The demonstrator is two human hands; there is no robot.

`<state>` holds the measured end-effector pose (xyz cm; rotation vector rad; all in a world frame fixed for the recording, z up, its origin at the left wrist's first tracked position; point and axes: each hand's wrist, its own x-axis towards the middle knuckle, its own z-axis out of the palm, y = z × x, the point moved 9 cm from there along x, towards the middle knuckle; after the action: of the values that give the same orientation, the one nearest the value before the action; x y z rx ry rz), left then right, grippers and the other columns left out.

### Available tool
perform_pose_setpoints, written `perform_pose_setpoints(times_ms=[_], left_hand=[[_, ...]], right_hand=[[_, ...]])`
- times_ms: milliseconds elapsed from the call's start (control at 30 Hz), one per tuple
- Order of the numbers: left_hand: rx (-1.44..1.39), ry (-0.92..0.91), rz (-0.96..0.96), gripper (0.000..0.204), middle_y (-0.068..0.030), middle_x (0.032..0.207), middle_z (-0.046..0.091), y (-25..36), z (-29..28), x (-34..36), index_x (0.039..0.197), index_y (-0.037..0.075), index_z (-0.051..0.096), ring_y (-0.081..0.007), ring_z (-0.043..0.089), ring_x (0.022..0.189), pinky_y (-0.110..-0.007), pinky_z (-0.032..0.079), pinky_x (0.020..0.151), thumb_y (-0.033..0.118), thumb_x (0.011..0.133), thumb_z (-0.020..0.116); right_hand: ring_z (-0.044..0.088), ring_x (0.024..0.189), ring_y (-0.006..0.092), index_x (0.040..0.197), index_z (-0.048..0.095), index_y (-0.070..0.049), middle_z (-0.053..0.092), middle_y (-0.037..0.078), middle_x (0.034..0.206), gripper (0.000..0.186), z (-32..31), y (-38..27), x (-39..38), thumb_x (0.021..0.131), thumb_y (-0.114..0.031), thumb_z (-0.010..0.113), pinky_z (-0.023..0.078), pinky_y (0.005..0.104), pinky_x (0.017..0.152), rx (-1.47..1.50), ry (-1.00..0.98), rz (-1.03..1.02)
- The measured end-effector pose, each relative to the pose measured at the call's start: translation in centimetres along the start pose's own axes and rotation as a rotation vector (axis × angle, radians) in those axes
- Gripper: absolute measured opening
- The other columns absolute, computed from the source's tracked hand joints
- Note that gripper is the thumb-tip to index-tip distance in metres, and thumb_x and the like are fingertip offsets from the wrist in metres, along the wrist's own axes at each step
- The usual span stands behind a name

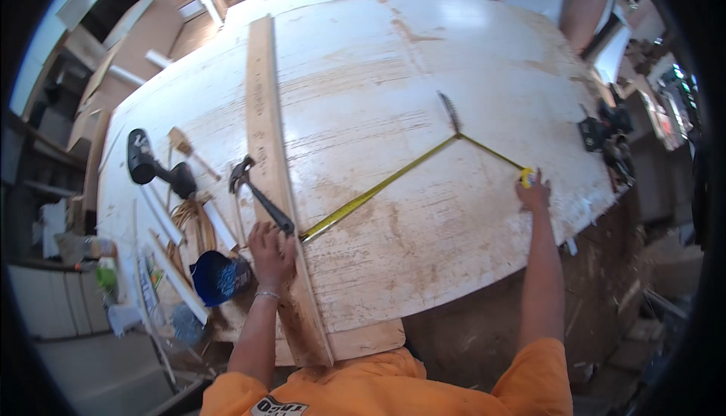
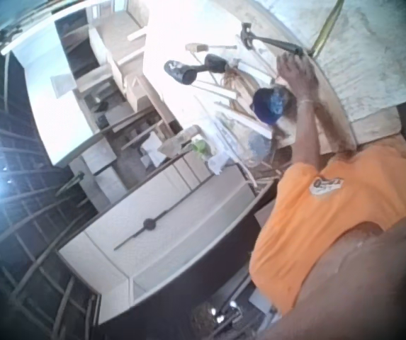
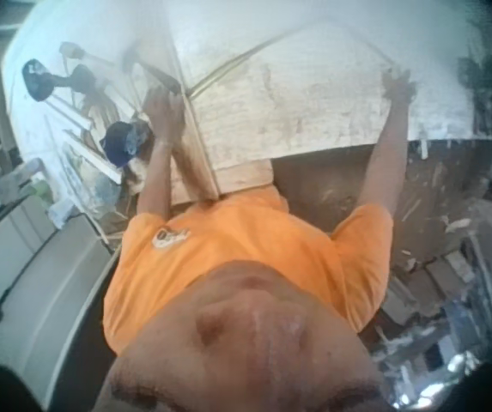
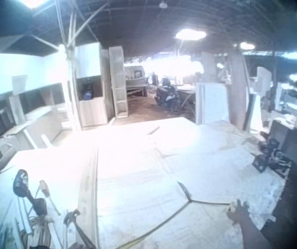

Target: The person handles a small wooden box and then uses a hammer to nail a wooden strip onto a workbench. They measure a large curved wooden panel with a tape measure and handle an orbital sander in a workshop.

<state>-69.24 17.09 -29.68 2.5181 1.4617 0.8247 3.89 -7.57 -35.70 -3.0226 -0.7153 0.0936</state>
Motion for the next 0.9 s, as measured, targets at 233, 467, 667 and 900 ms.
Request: perform_pose_setpoints(times_ms=[233, 467, 667, 900], left_hand=[[-0.111, -0.036, -0.020, 0.042, -0.0166, 0.112, 0.057, 0.9, 0.1, -1.5, 0.121, 0.009, 0.064, -0.0378, 0.055, 0.110, -0.050, 0.047, 0.094, 0.020, 0.083, 0.079], [-0.044, -0.092, 0.005, 0.035, -0.0109, 0.098, 0.055, 3.7, -1.5, -0.6, 0.112, 0.014, 0.072, -0.0313, 0.054, 0.098, -0.044, 0.046, 0.086, 0.016, 0.077, 0.079], [-0.086, 0.066, -0.176, 0.007, -0.0181, 0.129, 0.053, 2.4, -0.9, -2.5, 0.088, 0.010, 0.075, -0.0415, 0.040, 0.134, -0.051, 0.036, 0.110, 0.013, 0.082, 0.073], [-0.599, 0.314, -0.245, 0.026, -0.0161, 0.110, 0.065, 2.8, -14.2, 5.6, 0.117, 0.005, 0.068, -0.0306, 0.065, 0.098, -0.040, 0.051, 0.085, 0.017, 0.094, 0.069]], right_hand=[[0.053, 0.121, 0.0462, 0.142, 0.047, -0.014, 0.055, 0.029, 0.128, 0.072, 2.0, -2.5, -0.5, 0.083, -0.044, 0.077, 0.047, 0.0534, 0.100, 0.090, 0.080, -0.303], [0.064, 0.102, 0.0440, 0.107, 0.067, 0.001, 0.068, 0.025, 0.103, 0.049, 1.1, 6.6, -15.1, 0.080, -0.040, 0.076, 0.051, 0.0518, 0.088, 0.150, -0.274, -0.301], [0.062, 0.080, 0.0152, 0.112, 0.070, -0.002, 0.066, 0.004, 0.089, 0.035, 3.2, 13.0, -30.9, 0.095, -0.032, 0.066, 0.050, 0.0321, 0.071, 0.712, -0.917, -0.127], [0.063, 0.083, 0.0167, 0.115, 0.070, -0.001, 0.067, 0.005, 0.094, 0.042, -2.6, 6.4, -45.7, 0.098, -0.038, 0.060, 0.051, 0.0324, 0.074, 1.014, -1.015, 0.010]])
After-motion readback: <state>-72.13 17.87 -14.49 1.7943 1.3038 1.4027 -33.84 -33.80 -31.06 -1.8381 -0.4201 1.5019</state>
